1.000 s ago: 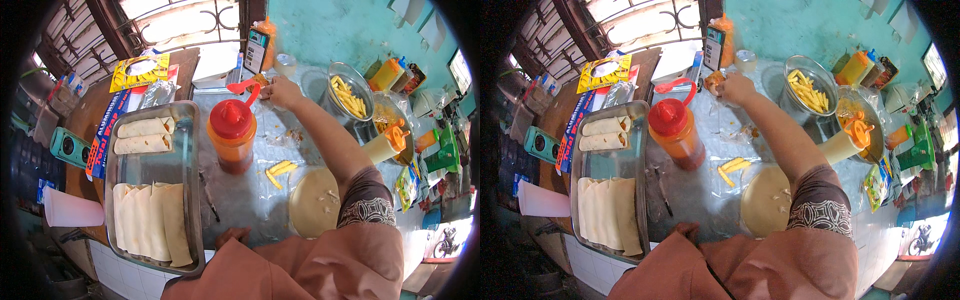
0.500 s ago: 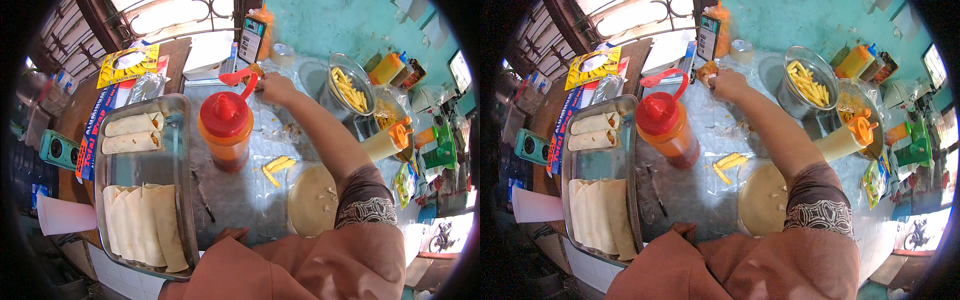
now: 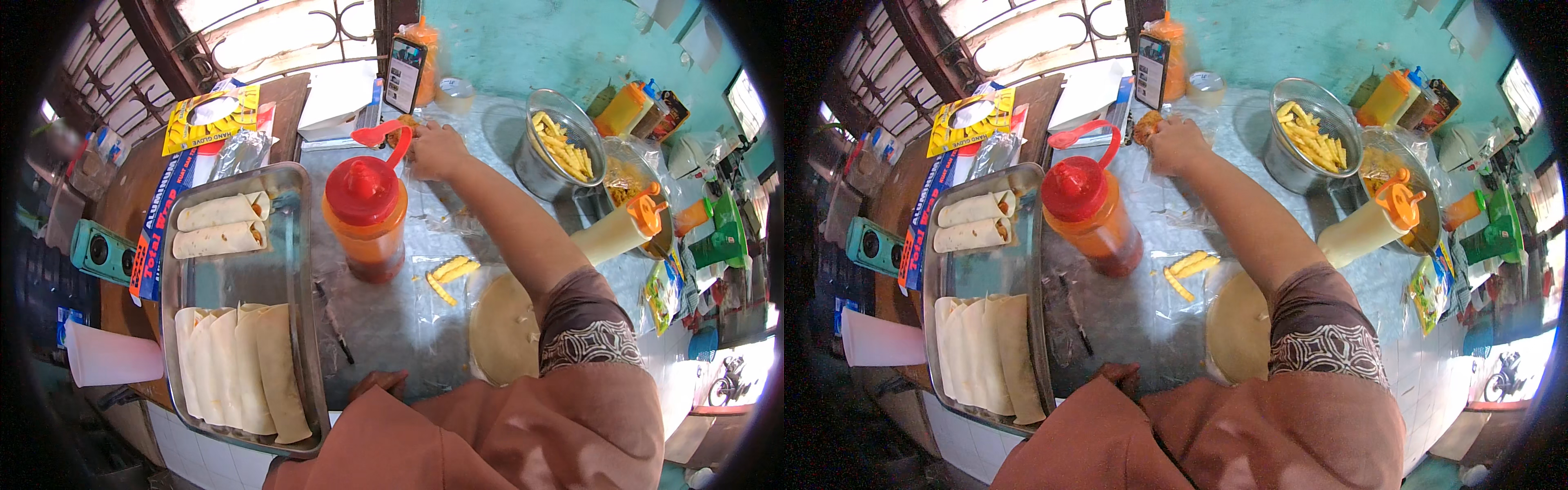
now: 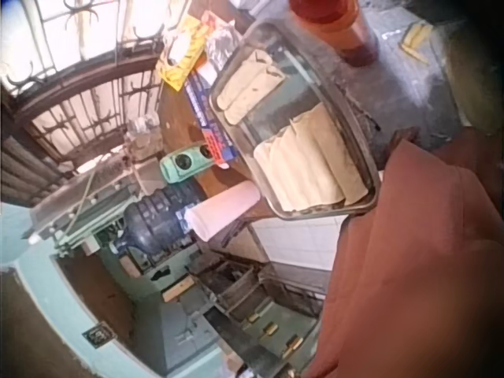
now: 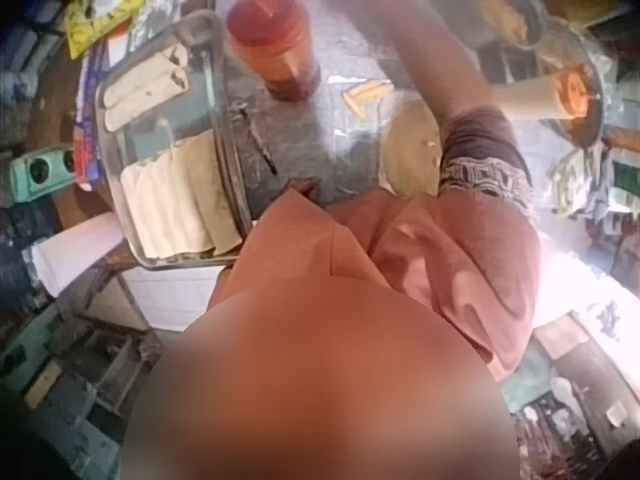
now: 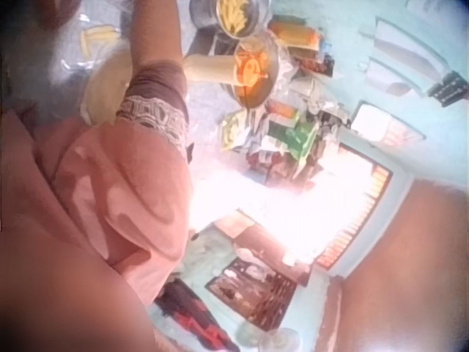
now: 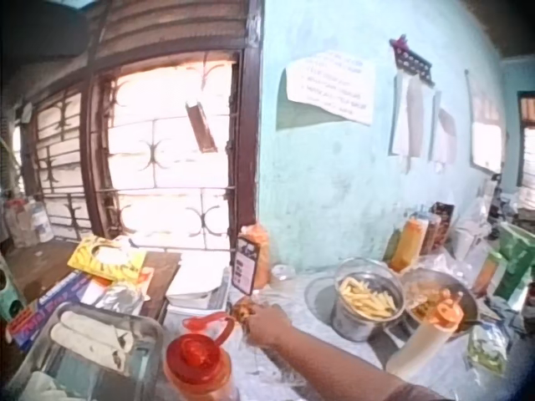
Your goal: The person assembles a wrap by placing french fries and a yellow mixture onto a flatbread, then adds sauces from squeeze bottles. The person handles the ingredients and condiments directly with their hands and a spoon.
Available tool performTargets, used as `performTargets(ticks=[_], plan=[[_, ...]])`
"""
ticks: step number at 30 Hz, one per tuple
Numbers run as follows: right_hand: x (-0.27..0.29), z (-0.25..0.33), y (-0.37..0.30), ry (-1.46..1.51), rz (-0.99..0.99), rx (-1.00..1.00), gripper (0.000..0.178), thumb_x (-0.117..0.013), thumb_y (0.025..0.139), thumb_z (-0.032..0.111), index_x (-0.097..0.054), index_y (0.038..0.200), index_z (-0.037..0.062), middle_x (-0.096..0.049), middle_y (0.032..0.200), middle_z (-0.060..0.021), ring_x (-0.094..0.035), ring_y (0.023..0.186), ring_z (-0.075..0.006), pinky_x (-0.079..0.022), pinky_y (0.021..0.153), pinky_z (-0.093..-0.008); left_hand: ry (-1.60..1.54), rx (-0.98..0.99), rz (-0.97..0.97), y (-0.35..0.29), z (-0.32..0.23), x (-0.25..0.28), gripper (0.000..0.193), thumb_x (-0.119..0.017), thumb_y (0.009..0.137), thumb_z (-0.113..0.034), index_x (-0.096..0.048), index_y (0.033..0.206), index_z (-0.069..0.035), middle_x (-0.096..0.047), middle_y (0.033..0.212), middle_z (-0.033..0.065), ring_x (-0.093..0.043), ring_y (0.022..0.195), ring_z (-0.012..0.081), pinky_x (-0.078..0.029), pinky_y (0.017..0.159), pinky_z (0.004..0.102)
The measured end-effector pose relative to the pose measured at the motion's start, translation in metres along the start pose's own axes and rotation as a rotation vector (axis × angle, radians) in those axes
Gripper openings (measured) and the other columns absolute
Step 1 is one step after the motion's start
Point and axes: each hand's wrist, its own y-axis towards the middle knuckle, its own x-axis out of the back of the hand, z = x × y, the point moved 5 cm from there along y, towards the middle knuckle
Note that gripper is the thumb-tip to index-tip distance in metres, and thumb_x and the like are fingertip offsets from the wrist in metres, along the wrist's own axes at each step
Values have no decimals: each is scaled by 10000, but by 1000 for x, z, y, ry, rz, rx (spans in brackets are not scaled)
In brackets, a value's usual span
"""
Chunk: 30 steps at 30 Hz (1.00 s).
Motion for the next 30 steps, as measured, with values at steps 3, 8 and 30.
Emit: performTargets(ticks=[3, 8, 30], plan=[[0, 3, -1, -29, -59, -1, 350, -613, 694, 282, -670, 984, 95, -582, 1086, -87, -491, 1103, -248, -403, 902, -395, -5, 24, 10, 2, -4, 1, 329, -667, 722, 61, -674, 1006, -103, -607, 713, 49, -561, 592, 182, -465, 564, 256], [1, 11, 0, -81, -65, -12, 341, -586, 711, 272, -682, 980, 85, -593, 1071, -88, -499, 1091, -236, -390, 906, -376, 15, -51, -38, -1, 6, 0, 301, -689, 717, 43, -674, 981, -101, -624, 716, 61, -561, 570, 188, -462, 552, 263], [6, -55, -6, 214, -169, -141, 192, -588, 746, 232, -684, 912, 226, -609, 999, -61, -546, 992, -261, -483, 806, -376, -512, 341, 288, 5, 27, -8, 164, -606, 866, -198, -576, 773, -66, -496, 584, 12, -453, 523, 127, -412, 534, 290]])
